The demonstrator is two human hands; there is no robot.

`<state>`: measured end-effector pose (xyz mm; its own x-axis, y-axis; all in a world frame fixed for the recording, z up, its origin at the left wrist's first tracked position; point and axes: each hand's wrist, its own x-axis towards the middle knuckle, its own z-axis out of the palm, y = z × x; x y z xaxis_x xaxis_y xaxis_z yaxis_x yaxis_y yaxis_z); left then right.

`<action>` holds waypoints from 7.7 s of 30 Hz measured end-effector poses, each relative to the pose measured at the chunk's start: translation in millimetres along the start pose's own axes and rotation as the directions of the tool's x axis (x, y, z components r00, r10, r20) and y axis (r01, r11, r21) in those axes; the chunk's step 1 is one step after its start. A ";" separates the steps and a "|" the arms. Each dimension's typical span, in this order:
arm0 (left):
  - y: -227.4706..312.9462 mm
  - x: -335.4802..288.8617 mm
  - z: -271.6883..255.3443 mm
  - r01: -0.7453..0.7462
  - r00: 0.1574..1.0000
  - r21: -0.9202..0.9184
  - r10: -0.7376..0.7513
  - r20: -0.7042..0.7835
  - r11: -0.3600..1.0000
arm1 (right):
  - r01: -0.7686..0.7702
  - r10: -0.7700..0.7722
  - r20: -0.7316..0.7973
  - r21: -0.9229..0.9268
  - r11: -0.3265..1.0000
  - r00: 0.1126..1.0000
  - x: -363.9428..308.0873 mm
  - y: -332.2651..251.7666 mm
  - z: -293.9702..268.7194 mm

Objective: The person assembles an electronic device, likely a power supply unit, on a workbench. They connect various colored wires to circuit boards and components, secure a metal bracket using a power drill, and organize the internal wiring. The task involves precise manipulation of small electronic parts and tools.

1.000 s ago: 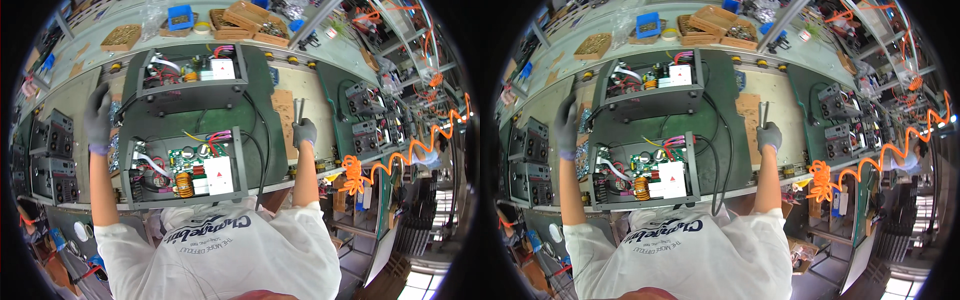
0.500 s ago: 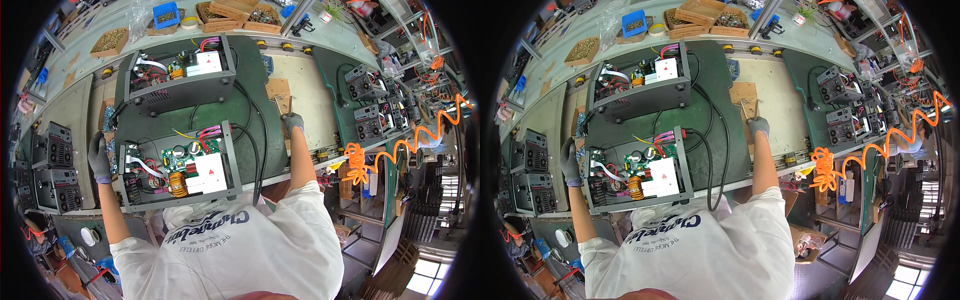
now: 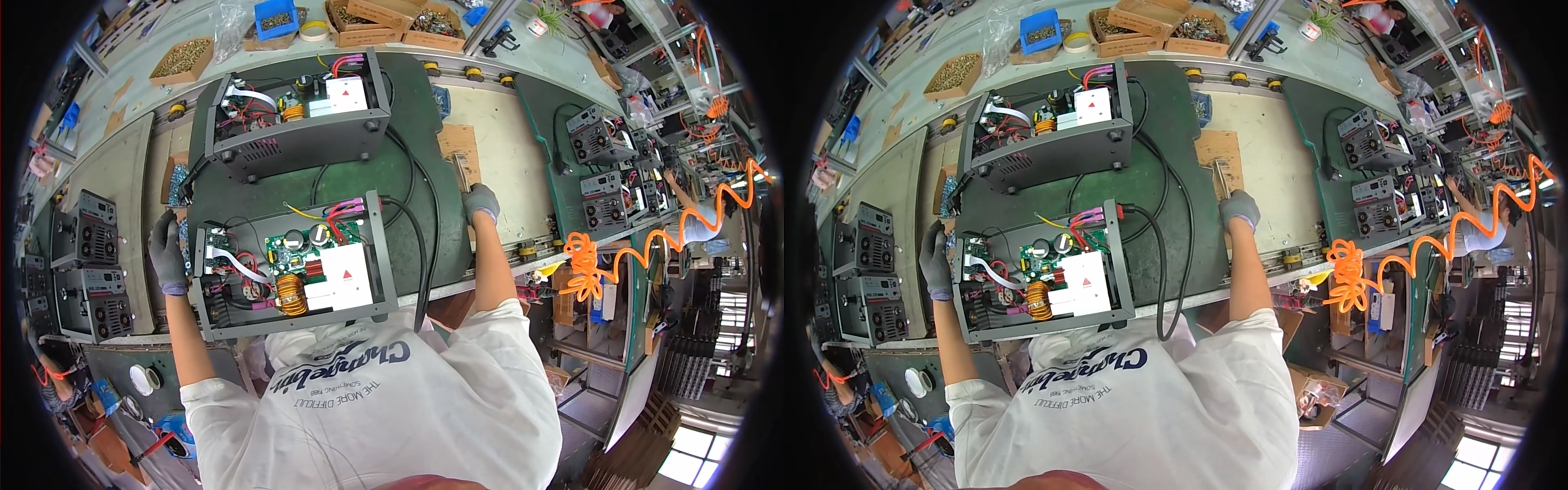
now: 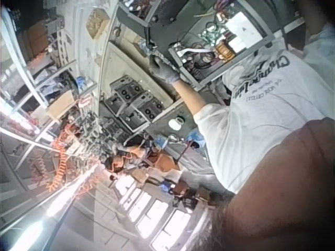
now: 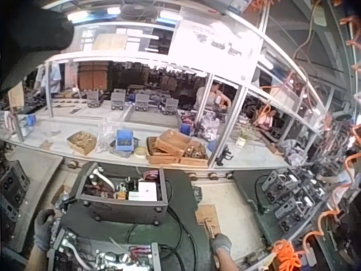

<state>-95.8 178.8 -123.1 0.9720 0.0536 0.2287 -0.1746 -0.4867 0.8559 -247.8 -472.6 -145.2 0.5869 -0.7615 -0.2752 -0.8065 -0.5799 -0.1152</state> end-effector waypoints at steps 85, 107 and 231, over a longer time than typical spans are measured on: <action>70.5 -3.0 -17.1 0.316 0.947 -0.947 -0.078 0.311 0.058 | 0.862 -0.900 -0.300 0.488 0.138 0.315 -224.7 -230.1 -163.7; 210.7 -44.3 32.4 0.354 0.930 -0.756 -0.118 0.349 0.551 | 0.975 -0.807 -0.549 -0.106 -0.194 -0.220 -265.5 -300.8 -116.3; 155.6 -148.1 23.2 0.293 0.916 -0.692 -0.402 0.005 0.660 | 0.466 -0.681 0.669 0.521 0.716 0.299 -344.4 -248.3 -39.8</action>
<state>-263.2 74.9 -34.5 0.9611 0.2400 -0.1367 0.0611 0.2979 0.9526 -246.8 -77.8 16.2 0.6764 0.3610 -0.6420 -0.3411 -0.6190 -0.7075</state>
